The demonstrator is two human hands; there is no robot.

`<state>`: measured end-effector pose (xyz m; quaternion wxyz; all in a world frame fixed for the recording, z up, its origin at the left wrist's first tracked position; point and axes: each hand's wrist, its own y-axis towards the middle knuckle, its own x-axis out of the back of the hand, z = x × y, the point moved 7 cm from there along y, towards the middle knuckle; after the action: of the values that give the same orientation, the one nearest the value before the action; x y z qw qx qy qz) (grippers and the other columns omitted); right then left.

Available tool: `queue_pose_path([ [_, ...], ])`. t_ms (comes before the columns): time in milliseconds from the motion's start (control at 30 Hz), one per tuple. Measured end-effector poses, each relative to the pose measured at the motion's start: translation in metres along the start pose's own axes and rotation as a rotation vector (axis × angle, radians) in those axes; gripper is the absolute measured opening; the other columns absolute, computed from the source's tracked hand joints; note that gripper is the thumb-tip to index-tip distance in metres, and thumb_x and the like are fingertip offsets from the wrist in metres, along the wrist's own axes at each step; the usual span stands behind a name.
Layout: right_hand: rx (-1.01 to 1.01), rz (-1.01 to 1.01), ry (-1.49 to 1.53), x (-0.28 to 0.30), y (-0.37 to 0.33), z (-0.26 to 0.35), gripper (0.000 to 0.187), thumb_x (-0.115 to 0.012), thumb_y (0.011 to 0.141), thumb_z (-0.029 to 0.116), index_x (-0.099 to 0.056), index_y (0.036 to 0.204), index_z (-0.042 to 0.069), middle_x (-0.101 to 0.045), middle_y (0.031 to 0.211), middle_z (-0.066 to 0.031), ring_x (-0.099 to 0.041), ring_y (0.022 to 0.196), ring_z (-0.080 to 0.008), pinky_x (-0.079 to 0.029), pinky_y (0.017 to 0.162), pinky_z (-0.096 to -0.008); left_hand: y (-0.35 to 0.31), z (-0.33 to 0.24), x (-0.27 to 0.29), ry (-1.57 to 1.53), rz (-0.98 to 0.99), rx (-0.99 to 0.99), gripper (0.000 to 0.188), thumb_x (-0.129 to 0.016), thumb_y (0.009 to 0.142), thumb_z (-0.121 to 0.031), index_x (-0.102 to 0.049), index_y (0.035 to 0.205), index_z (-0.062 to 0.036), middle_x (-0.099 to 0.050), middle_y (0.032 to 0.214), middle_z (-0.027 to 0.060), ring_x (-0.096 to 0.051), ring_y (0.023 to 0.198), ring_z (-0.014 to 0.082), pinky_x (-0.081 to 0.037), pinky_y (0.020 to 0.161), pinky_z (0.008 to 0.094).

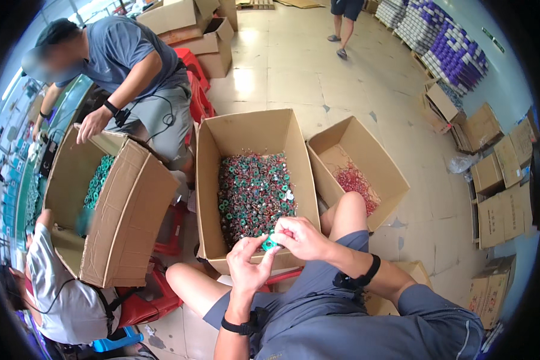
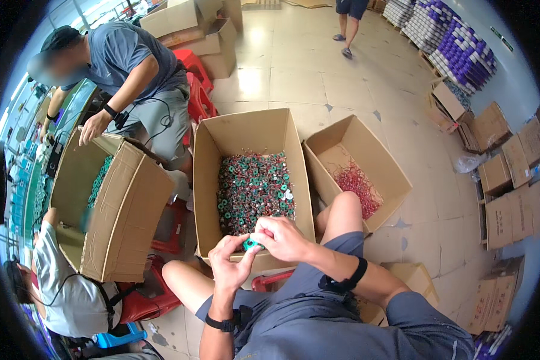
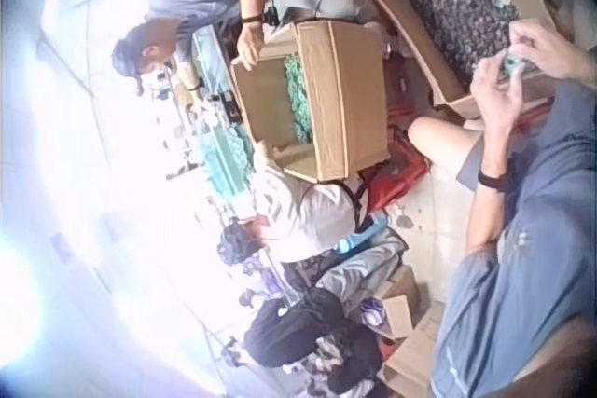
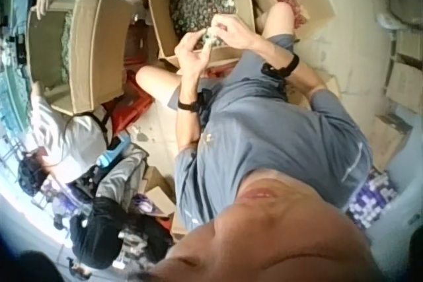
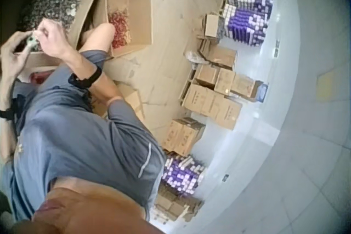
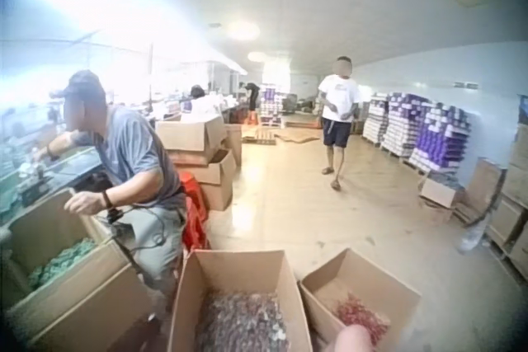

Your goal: Sorting small green and multi-colored plastic parts from cardboard boxes into other containers.

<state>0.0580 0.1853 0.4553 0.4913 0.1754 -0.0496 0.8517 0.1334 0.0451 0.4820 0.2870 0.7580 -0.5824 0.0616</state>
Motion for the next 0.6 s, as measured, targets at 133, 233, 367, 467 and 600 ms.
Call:
queue_pose_path([
  [133, -0.099, 0.113, 0.036, -0.002, -0.003, -0.003, 0.019, -0.063, 0.097, 0.013, -0.057, 0.084, 0.001, -0.052, 0.07, 0.003, -0.045, 0.064, -0.0024, -0.039, 0.055, -0.0241, -0.002, 0.004, -0.001, -0.01, 0.001, 0.048, 0.031, -0.086, 0.072, -0.01, -0.073, 0.098, -0.0006, -0.068, 0.078, 0.0105, -0.065, 0.069, 0.0212, -0.053, 0.066, 0.0309],
  [233, -0.051, 0.115, 0.108, -0.005, -0.001, -0.017, 0.019, -0.063, 0.097, 0.013, -0.057, 0.084, 0.002, -0.052, 0.07, 0.0044, -0.044, 0.064, -0.0021, -0.038, 0.055, -0.023, 0.0, 0.01, -0.003, -0.05, -0.006, 0.066, 0.031, -0.087, 0.072, -0.01, -0.073, 0.098, -0.0003, -0.067, 0.077, 0.0102, -0.064, 0.068, 0.0199, -0.053, 0.066, 0.0301],
  [367, -0.082, 0.118, 0.07, -0.007, -0.001, -0.018, 0.02, -0.062, 0.098, 0.015, -0.058, 0.084, 0.002, -0.051, 0.071, 0.0048, -0.044, 0.065, -0.0025, -0.038, 0.056, -0.0236, -0.006, 0.009, -0.005, -0.013, 0.014, 0.068, 0.031, -0.086, 0.072, -0.01, -0.073, 0.099, 0.0001, -0.067, 0.077, 0.0095, -0.065, 0.069, 0.0193, -0.053, 0.066, 0.0296],
  [467, -0.08, 0.162, 0.279, -0.014, 0.0, -0.024, 0.02, -0.062, 0.098, 0.016, -0.058, 0.084, 0.003, -0.05, 0.07, 0.0045, -0.043, 0.065, -0.0027, -0.038, 0.055, -0.0244, -0.004, 0.012, -0.004, -0.04, -0.025, 0.083, 0.03, -0.086, 0.072, -0.008, -0.073, 0.098, 0.0001, -0.067, 0.076, 0.0092, -0.064, 0.069, 0.0192, -0.053, 0.066, 0.0301],
  [600, -0.088, 0.134, 0.054, -0.012, -0.002, -0.024, 0.02, -0.062, 0.098, 0.017, -0.058, 0.084, 0.004, -0.051, 0.072, 0.0052, -0.045, 0.067, -0.003, -0.038, 0.057, -0.0236, -0.011, 0.019, -0.005, -0.047, -0.024, 0.108, 0.03, -0.086, 0.072, -0.008, -0.073, 0.097, 0.0001, -0.066, 0.075, 0.0094, -0.064, 0.068, 0.0193, -0.052, 0.066, 0.0303],
])
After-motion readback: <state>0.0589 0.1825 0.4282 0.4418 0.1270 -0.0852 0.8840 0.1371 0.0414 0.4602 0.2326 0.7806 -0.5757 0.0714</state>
